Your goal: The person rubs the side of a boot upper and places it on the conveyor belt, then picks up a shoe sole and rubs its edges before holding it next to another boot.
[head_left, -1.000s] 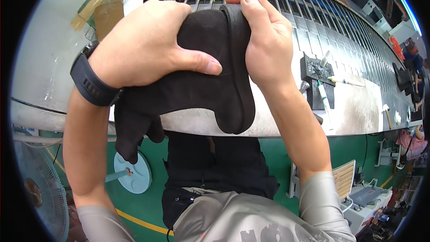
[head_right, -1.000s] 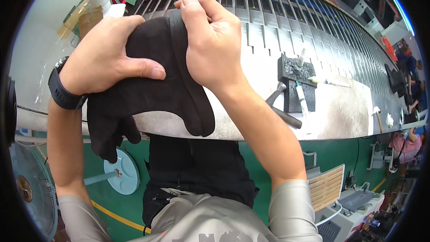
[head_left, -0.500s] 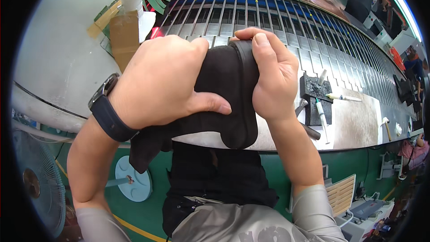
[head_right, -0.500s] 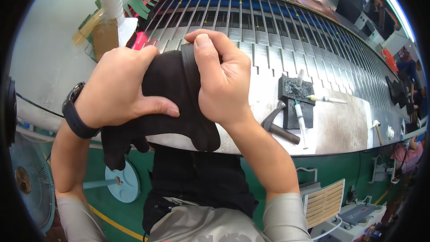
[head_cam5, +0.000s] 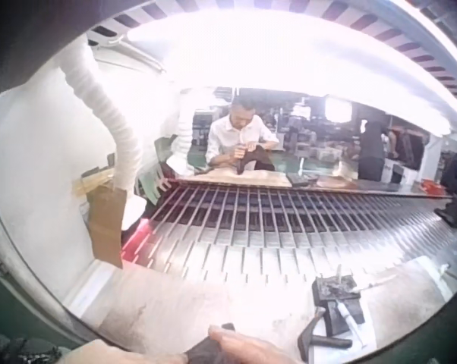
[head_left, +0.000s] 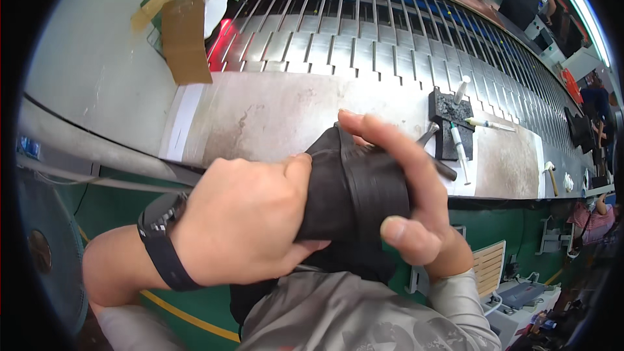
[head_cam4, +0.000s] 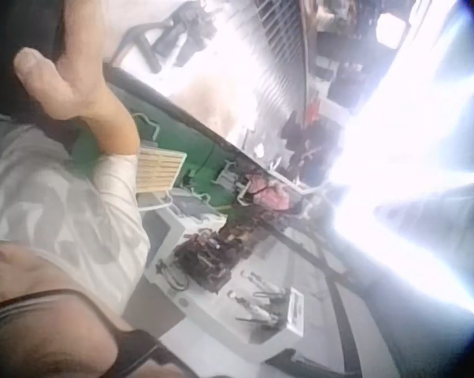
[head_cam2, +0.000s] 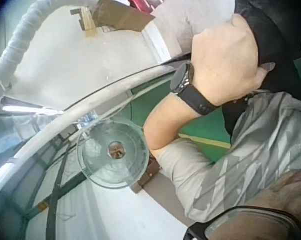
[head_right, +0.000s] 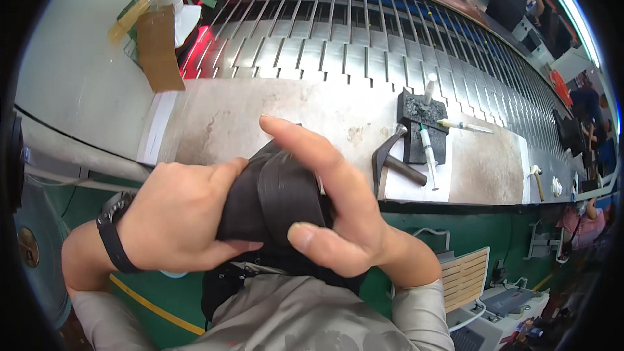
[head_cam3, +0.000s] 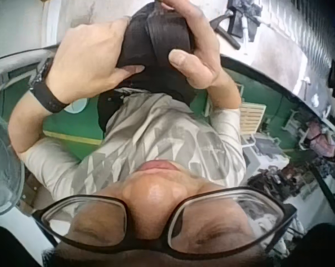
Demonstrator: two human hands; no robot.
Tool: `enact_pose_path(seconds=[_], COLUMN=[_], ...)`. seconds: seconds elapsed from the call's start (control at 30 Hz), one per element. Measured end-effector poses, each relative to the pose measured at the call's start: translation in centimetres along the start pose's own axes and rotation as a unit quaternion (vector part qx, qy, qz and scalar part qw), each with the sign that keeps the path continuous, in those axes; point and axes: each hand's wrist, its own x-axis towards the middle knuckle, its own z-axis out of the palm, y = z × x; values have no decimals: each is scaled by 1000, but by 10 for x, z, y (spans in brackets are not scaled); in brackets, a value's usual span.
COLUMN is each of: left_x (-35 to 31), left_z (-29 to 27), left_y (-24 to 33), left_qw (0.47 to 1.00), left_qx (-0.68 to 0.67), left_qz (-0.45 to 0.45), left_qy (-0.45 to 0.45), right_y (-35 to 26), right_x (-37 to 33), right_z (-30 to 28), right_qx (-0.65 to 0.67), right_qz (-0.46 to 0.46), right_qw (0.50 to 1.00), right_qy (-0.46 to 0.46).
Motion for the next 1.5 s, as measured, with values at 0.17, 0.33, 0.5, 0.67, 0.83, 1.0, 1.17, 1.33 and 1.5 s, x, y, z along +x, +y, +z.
enact_pose_path(seconds=[0.17, 0.33, 0.5, 0.67, 0.83, 1.0, 1.17, 1.33, 1.5], left_x=[-21, -28, -33, -32, -25, -13, -9, 11, 58], left_z=[40, 62, 74, 85, 82, 80, 95, 60, 144], left_y=[8, 11, 6, 5, 12, 19, 8, -25, -109], left_qw=[993, 987, 985, 975, 969, 962, 913, 931, 943], left_qx=[-11, -17, -4, 101, 145, 181, 260, 243, 118], left_qz=[64, 63, 59, 95, 106, 113, 147, 144, 166], left_qy=[100, 148, 163, 174, 168, 173, 279, 233, 263], right_y=[3, 13, 12, 12, 17, 18, 9, 43, 118], right_x=[-17, -26, -30, -41, -51, -60, -49, -23, -47], right_z=[16, 44, 47, 48, 46, 41, 21, 31, 40], right_qx=[-40, -33, -46, -43, -28, -31, -74, -212, -445], right_qz=[-94, -149, -126, -102, -105, -109, -102, -239, -145], right_qw=[995, 977, 984, 989, 987, 984, 991, 944, 884], right_qy=[2, 147, 118, 94, 117, 141, 46, 77, -15])
